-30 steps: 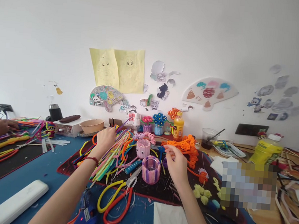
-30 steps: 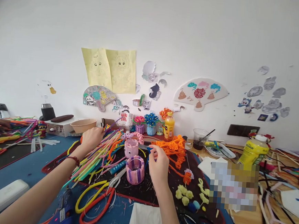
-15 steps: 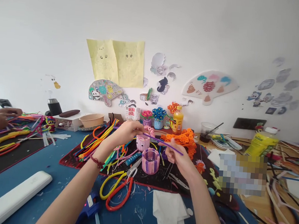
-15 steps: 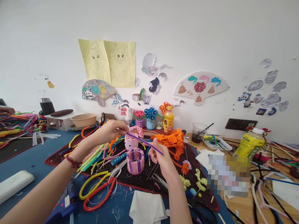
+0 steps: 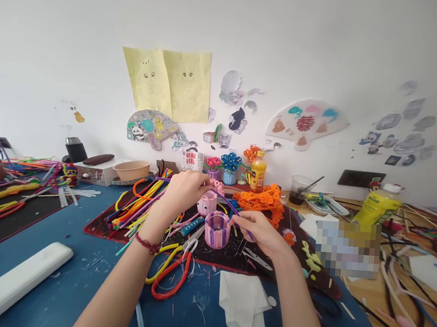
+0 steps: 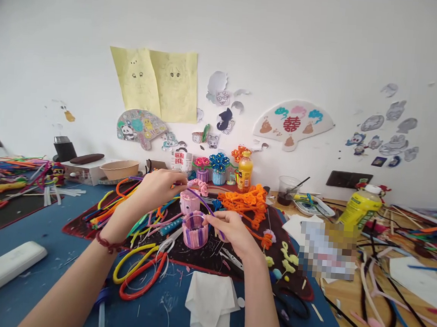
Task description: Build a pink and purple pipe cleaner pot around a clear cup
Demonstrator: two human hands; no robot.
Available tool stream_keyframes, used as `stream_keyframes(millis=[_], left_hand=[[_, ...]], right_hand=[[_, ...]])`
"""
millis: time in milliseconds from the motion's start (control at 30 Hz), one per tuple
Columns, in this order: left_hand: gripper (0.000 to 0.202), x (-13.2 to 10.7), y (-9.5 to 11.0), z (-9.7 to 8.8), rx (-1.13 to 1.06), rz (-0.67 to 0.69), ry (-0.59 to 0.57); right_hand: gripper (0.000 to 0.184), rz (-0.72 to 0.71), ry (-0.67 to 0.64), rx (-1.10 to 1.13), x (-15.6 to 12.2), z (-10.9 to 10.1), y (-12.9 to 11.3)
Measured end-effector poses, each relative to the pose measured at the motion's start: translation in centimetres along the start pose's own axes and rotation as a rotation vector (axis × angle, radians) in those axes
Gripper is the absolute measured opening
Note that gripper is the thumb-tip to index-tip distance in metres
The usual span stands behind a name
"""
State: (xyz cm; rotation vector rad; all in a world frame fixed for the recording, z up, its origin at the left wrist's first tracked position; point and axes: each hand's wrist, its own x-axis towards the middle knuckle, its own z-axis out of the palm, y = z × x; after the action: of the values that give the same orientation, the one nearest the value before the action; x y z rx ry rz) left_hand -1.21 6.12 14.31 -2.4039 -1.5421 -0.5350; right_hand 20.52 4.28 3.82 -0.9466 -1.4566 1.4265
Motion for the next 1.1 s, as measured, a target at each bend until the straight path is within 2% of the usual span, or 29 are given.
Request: stream_keyframes(millis=[133,233,433,567,667,733,833,900,1100], left_hand=[[0.026,-0.5,0.1,-0.5,0.015,-0.031,0.014],[0.024,-0.6,-0.7,-1.0,0.012,-0.061,0.002],[0.018,-1.9,-5.5,-3.3,0.012,-0.236,-0.023],[0.024,-3.0,-9.0,-4.2,0.079,-0.490,0.057],[0.030,-3.3,-10.8,-2.9,0.164,-0.687,0.092],[0.035,-3.3,-11.7,-1.1,0.183,-0.742,0.047],[0.036,-3.4,-12.5,1.4,0.188,-0.727,-0.070],[0.036,-3.6,-12.7,2.4,0.191,-0.691,-0.146],[0.035,-4.1,-11.5,2.8,0.207,-0.580,-0.339]], right_hand=[[0.049,0.006,0.108,-0.034,0.3,0.2,0.1],[0.049,-0.028,0.168,-0.052,0.7,0.3,0.6],[0.039,-0.095,0.173,-0.108,1.1,0.6,1.2],[0.038,-0.093,0.181,-0.112,1.1,0.6,1.4],[0.040,-0.072,0.189,-0.102,1.3,0.6,1.6],[0.041,-0.058,0.190,-0.096,1.4,0.6,1.7],[0.042,-0.037,0.188,-0.093,1.6,0.7,1.9],[0.042,-0.022,0.186,-0.094,1.7,0.7,1.9],[0.041,0.016,0.191,-0.099,1.8,0.6,2.1]])
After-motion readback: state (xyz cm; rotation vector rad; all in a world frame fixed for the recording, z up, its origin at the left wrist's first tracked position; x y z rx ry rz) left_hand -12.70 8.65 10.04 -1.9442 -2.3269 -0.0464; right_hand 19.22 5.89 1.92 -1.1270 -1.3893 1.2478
